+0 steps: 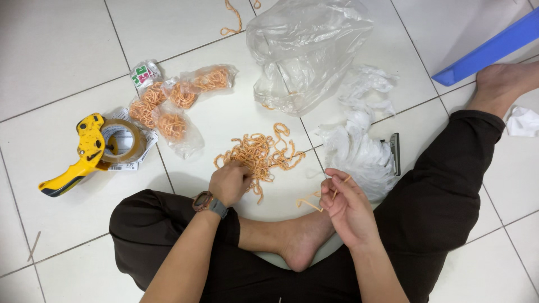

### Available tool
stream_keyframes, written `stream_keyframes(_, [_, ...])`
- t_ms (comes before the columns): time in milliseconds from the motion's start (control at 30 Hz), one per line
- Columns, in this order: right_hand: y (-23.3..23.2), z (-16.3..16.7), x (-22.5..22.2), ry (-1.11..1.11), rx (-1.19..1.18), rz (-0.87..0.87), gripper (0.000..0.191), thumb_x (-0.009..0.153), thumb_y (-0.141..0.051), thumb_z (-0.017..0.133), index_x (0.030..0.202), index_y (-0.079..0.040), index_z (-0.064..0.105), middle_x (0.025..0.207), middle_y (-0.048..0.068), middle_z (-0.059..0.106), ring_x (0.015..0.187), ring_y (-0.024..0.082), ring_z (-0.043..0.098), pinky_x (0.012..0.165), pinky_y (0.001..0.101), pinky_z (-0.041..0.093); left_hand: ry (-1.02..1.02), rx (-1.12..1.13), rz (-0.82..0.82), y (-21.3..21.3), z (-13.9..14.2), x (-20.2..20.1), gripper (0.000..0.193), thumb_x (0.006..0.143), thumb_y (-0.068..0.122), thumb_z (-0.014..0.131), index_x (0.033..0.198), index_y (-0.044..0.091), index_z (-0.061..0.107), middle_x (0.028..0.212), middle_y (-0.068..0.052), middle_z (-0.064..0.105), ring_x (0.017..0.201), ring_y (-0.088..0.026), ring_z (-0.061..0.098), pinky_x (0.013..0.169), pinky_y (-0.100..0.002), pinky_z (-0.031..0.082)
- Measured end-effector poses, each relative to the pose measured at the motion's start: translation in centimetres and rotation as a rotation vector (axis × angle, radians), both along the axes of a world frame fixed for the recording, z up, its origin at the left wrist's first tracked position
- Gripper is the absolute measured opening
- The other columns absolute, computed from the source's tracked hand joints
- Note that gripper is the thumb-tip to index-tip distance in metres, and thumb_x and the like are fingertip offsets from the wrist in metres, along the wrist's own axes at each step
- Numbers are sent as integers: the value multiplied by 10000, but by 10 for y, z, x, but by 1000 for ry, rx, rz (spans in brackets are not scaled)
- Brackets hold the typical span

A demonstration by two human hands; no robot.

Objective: The person sits on the floor and bundles orange cords by hand, then places them into small plastic bags. They use a stapler to seal the bags and arrange the packaged cords on the floor. Finally, they gather the finished packages and a stapler, then stand up.

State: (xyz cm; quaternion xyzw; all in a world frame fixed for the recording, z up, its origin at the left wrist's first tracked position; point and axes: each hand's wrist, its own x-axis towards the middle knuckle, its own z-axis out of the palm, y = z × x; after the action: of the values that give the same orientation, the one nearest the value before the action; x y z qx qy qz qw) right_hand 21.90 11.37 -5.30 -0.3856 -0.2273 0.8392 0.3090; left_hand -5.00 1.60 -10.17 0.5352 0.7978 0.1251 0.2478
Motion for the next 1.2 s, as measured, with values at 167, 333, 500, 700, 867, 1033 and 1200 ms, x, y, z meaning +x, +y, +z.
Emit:
stream_keyframes(167, [-1,-2,2,-63,42,0,211,1015,-116,556,1167,-4,651,865,92,644,691,136,522,635,277,442,-450,-73,214,-3,12,-25,197,911,242,718,1003,75,769,945,-80,758,806,-215,683,772,-342,550])
stream_keyframes(333, [-5,-4,-6,-60,69,31,215,1013,-98,560,1171,4,664,882,87,649,725,128,524,659,264,441,-998,166,236,-19,36,-55,195,945,178,670,1064,30,717,945,-40,770,883,-120,721,827,-266,576])
stream_keyframes(500, [-10,-3,-10,-69,76,71,219,999,-93,567,1169,5,664,875,77,653,717,138,530,648,269,440,-818,115,145,-27,66,-56,180,977,171,669,1080,33,723,867,-54,739,752,-127,665,731,-288,539])
stream_keyframes(700, [-9,-1,-9,-100,141,56,225,1019,-95,574,1190,18,666,898,87,663,739,136,547,679,272,457,-284,34,151,-17,85,-44,194,917,220,701,1002,56,759,879,-90,748,754,-195,667,717,-309,532])
stream_keyframes(867, [-17,3,-20,-236,434,200,344,941,-67,624,1279,-3,632,1151,98,705,1038,158,654,806,273,522,-590,125,59,-20,92,-34,168,941,183,678,1008,39,733,870,-20,763,808,-129,699,777,-303,543])
stream_keyframes(1033, [-41,-5,-30,-188,801,540,469,888,-59,731,1333,29,611,1312,195,668,1216,248,614,989,370,498,-1107,-25,-47,-26,95,11,171,976,166,664,1067,24,685,790,-13,703,673,-84,647,628,-251,549])
stream_keyframes(1200, [-42,-24,-26,92,337,374,274,1048,-197,601,1079,60,694,1277,239,713,1270,304,641,1106,488,451,-1164,75,274,-6,75,27,205,1003,207,644,1112,41,694,739,-13,623,613,-75,566,546,-245,482])
